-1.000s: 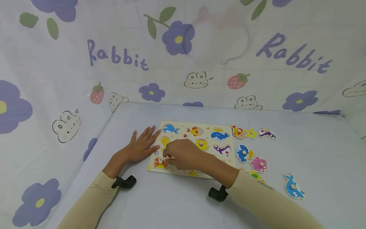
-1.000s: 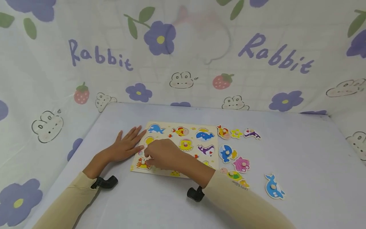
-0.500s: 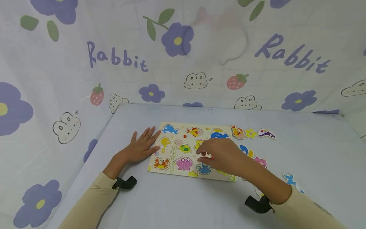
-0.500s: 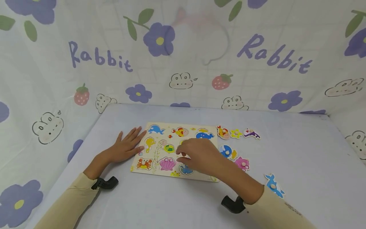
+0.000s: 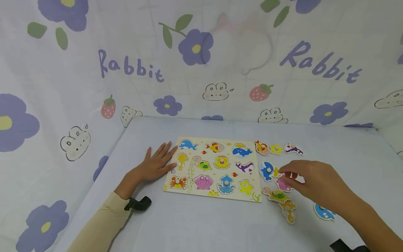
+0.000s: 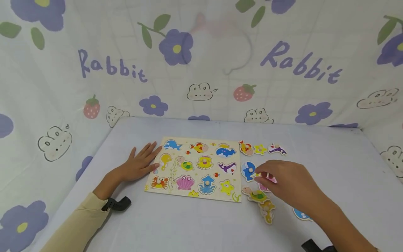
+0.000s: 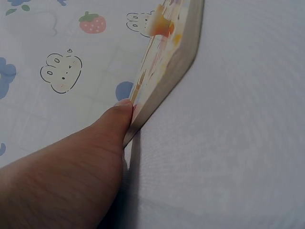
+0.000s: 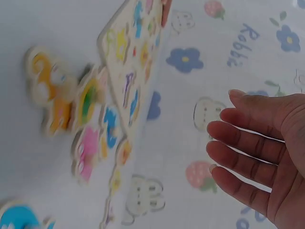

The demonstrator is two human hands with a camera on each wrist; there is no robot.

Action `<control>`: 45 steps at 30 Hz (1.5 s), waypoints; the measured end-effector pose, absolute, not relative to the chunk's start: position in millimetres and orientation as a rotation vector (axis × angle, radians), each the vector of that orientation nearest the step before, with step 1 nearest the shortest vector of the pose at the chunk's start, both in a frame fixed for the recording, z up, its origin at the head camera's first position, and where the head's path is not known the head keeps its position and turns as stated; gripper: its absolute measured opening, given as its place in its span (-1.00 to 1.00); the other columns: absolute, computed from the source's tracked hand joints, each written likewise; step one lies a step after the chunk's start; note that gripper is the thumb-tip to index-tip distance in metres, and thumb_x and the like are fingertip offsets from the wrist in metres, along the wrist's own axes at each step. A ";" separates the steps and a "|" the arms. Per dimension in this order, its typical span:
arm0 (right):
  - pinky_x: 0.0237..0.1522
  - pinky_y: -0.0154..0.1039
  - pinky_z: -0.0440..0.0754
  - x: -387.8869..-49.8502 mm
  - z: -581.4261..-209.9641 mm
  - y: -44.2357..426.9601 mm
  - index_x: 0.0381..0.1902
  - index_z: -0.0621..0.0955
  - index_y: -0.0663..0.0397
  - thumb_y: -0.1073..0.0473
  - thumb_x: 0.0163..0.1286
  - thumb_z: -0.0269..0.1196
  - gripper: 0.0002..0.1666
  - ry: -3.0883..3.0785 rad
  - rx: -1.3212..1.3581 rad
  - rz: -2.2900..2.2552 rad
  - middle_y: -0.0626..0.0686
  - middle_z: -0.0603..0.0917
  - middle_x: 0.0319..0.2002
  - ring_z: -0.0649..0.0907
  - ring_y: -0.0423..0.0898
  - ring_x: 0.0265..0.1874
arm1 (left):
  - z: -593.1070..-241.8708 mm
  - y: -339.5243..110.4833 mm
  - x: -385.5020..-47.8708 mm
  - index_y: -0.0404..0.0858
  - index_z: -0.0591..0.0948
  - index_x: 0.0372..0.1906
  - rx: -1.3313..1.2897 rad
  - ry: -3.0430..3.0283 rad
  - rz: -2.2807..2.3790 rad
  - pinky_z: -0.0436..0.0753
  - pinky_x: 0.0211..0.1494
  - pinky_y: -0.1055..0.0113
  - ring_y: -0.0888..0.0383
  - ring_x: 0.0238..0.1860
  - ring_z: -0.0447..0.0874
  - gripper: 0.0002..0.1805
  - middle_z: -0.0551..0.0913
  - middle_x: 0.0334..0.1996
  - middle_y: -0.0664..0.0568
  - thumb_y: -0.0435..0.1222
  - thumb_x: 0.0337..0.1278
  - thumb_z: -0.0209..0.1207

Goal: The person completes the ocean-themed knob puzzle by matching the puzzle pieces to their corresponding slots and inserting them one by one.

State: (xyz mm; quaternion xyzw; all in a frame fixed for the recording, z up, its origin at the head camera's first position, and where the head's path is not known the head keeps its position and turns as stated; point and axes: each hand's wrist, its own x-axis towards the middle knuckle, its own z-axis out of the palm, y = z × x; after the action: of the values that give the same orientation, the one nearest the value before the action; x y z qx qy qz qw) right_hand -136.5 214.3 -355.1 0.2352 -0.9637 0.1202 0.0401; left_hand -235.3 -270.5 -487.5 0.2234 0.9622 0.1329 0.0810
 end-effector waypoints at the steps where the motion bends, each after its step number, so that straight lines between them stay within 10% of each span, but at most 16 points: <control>1: -0.40 -0.26 0.57 -134.9 -355.2 221.1 -0.10 0.79 -0.09 0.05 0.21 0.53 -0.70 -2.965 0.696 0.361 -0.28 0.68 -0.40 0.60 -0.23 -0.39 | -487.8 -270.6 -234.9 -0.03 -0.10 0.67 0.664 2.878 0.400 -0.40 0.47 -0.38 -0.12 0.64 -0.35 -0.18 -0.25 0.65 -0.08 0.20 0.54 -0.16; 21: -0.46 -0.36 0.52 -126.7 -413.0 324.6 -0.15 0.80 -0.07 0.06 0.23 0.48 -0.77 -3.280 0.525 0.311 -0.28 0.59 -0.44 0.48 -0.29 -0.44 | -483.9 -271.3 -235.2 -0.04 -0.09 0.67 0.684 2.900 0.388 -0.38 0.47 -0.40 -0.13 0.64 -0.33 -0.18 -0.23 0.65 -0.08 0.18 0.55 -0.15; 45: -0.30 -0.23 0.70 -128.9 -433.2 330.6 -0.25 0.76 -0.17 0.17 0.15 0.53 -0.79 -3.317 0.601 0.320 -0.29 0.62 -0.39 0.53 -0.31 -0.41 | -484.3 -268.9 -231.8 -0.07 -0.06 0.66 0.683 2.895 0.397 -0.37 0.46 -0.41 -0.14 0.63 -0.31 -0.18 -0.20 0.65 -0.11 0.15 0.54 -0.09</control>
State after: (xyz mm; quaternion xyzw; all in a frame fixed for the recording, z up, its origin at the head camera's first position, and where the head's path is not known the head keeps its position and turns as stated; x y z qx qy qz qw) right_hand -128.9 330.6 -433.2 0.1761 -0.9723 0.0937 -0.1218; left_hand -231.8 -268.9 -484.3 0.2270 0.9623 0.1319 0.0705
